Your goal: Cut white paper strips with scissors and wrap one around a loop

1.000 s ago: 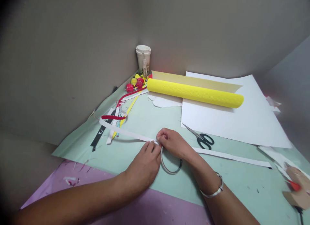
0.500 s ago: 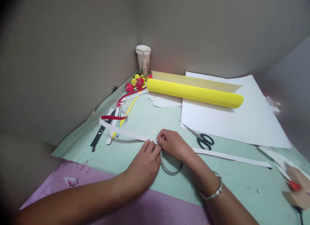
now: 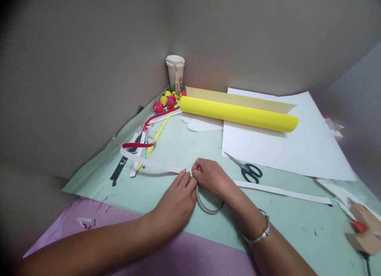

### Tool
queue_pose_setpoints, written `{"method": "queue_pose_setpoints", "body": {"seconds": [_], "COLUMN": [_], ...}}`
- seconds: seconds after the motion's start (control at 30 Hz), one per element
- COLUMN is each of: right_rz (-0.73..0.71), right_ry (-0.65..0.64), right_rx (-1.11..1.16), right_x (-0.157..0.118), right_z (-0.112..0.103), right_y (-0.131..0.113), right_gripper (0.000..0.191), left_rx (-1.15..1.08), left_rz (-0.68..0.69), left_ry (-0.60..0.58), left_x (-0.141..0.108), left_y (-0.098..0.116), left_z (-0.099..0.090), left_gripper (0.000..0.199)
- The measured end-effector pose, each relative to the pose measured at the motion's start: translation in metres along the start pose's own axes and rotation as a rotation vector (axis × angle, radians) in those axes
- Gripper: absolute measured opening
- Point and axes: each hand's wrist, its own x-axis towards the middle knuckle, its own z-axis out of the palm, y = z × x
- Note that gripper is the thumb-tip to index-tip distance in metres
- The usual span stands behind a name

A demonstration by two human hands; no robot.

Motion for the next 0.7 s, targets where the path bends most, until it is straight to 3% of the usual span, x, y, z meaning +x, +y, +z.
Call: {"method": "queue_pose_setpoints", "body": {"seconds": [0.33,0.57,0.7], "right_rz": [-0.021,-0.026,-0.006], "right_ry": [-0.014,-0.06,-0.085], "right_rx": [-0.003,0.002,-0.037], "right_x": [0.001,-0.004,-0.009], "right_z": [0.0,-0.012,-0.019], "right_y": [0.002,0.003,0.003], "right_gripper": [0.012,0.03,0.03], "left_rx": [0.005,0.03,0.037], "left_rz": [-0.001,0.006,0.004], "left_ry": [0.01,0.04,0.063], "left_x": [-0.001,-0.002,-0.003], "left_y": [0.0,0.002,0.003], "left_z": [0.001,0.003,0.006], "left_gripper": [0.037,0.04,0.041]}}
